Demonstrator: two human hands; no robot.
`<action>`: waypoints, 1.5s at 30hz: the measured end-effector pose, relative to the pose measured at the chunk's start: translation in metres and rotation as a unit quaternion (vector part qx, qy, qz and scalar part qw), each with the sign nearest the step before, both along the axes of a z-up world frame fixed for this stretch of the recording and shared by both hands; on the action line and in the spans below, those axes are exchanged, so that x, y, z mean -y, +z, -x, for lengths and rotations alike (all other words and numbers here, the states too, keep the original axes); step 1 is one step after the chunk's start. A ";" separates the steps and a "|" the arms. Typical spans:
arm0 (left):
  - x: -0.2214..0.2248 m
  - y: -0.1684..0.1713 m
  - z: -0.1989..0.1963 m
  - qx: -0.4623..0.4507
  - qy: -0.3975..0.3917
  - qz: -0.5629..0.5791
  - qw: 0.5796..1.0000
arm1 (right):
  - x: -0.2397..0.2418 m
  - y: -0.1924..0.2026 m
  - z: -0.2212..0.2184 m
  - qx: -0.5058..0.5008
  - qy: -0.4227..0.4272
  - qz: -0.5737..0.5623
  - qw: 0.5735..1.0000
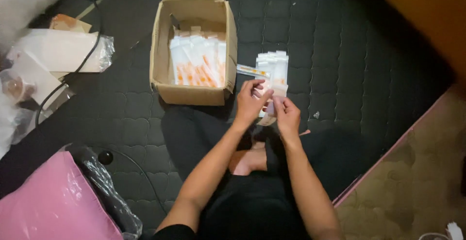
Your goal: The person takes small packaged items from a cardboard box, handles them individually to group them, and places some back into the box while sitting on a mattress.
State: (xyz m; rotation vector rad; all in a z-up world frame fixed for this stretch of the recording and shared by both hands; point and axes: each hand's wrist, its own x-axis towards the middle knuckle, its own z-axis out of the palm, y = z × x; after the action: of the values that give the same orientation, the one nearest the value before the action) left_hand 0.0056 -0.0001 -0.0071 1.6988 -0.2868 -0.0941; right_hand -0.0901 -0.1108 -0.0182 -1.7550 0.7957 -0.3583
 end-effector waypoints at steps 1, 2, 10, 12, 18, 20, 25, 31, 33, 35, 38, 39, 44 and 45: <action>0.007 -0.017 -0.009 -0.004 -0.002 -0.001 1.000 | 0.004 -0.005 -0.005 -0.004 -0.002 -0.001 1.000; 0.014 -0.037 -0.011 -0.097 -0.079 -0.010 0.992 | 0.008 -0.012 -0.005 -0.026 0.022 0.014 0.999; 0.023 -0.007 -0.034 -0.176 -0.137 -0.023 0.975 | -0.039 0.081 0.000 0.030 0.023 -0.136 0.990; 0.020 0.040 -0.034 -0.193 -0.109 -0.005 0.975 | -0.043 0.081 0.009 0.031 0.027 -0.151 0.988; 0.024 0.041 -0.050 -0.224 -0.077 0.056 0.970 | -0.029 -0.015 0.058 0.016 0.067 -0.267 0.961; 0.024 0.033 -0.057 -0.232 -0.074 0.060 0.968 | -0.033 -0.020 0.073 0.011 0.071 -0.287 0.955; 0.021 0.037 -0.063 -0.234 -0.066 0.055 0.968 | -0.042 -0.030 0.102 -0.013 0.078 -0.305 0.949; 0.022 0.046 -0.067 -0.220 -0.058 0.068 0.971 | -0.052 -0.048 0.111 -0.014 0.088 -0.319 0.944; 0.023 0.047 -0.068 -0.233 -0.060 0.076 0.968 | -0.049 -0.042 0.108 -0.008 0.089 -0.315 0.945; 0.022 0.049 -0.067 -0.221 -0.068 0.064 0.971 | -0.044 -0.035 0.104 -0.004 0.087 -0.308 0.947; 0.023 0.047 -0.061 -0.161 -0.104 0.035 0.981 | -0.033 -0.031 0.094 0.013 0.075 -0.230 0.970; 0.023 0.046 -0.058 -0.112 -0.135 0.020 0.984 | -0.029 -0.030 0.089 0.026 0.061 -0.157 0.985; 0.021 0.011 -0.026 -0.093 -0.221 0.023 0.971 | 0.004 0.009 0.039 0.102 0.042 -0.035 0.993; 0.020 0.003 -0.020 -0.102 -0.240 0.035 0.965 | 0.007 0.015 0.028 0.127 0.046 -0.043 0.990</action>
State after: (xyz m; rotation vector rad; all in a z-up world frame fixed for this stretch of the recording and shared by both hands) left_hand 0.0261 -0.0205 -0.0044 1.5055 -0.5355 -0.6075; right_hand -0.1180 -0.1179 -0.0030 -1.6194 0.5373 -0.4680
